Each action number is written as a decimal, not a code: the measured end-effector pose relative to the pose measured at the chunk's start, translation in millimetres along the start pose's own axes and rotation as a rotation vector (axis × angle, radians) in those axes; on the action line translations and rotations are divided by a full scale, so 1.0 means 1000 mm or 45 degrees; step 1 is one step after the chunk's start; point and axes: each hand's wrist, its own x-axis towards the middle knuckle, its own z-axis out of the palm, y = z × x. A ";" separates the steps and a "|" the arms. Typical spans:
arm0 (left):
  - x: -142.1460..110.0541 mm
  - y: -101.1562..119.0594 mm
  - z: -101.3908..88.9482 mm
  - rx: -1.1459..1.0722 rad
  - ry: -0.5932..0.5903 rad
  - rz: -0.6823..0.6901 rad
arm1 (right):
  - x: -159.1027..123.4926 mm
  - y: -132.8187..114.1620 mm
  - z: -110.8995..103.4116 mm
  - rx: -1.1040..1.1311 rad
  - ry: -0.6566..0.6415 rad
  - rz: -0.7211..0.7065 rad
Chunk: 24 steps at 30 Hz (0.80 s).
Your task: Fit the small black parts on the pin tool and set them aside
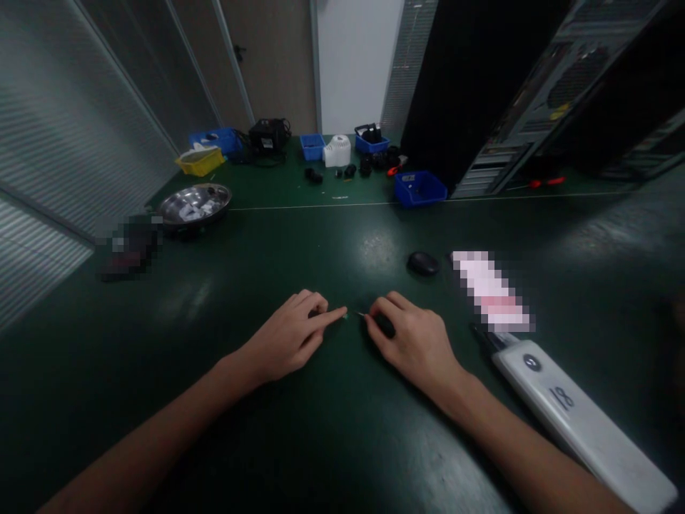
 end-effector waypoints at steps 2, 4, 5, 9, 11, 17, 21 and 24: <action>-0.001 -0.003 -0.004 -0.078 0.021 0.043 | 0.000 0.000 0.001 0.013 0.001 0.000; -0.001 -0.002 -0.003 -0.141 0.059 0.047 | 0.000 0.000 0.002 0.020 0.009 0.001; 0.001 -0.001 -0.002 -0.155 0.080 0.041 | 0.000 0.000 0.003 0.021 0.014 0.003; 0.008 0.010 0.008 -0.097 0.116 0.042 | 0.000 0.000 0.004 0.026 0.014 0.004; 0.011 0.011 0.011 -0.058 0.069 0.059 | -0.001 0.000 0.003 0.033 0.009 0.002; -0.016 -0.030 -0.009 -0.018 0.131 -0.130 | -0.001 0.000 0.001 0.083 -0.022 -0.014; -0.082 -0.093 -0.053 0.030 0.318 -0.701 | -0.001 0.000 0.000 0.100 -0.044 -0.014; -0.156 -0.152 -0.088 0.211 0.362 -1.242 | 0.000 -0.001 0.001 0.099 -0.042 -0.008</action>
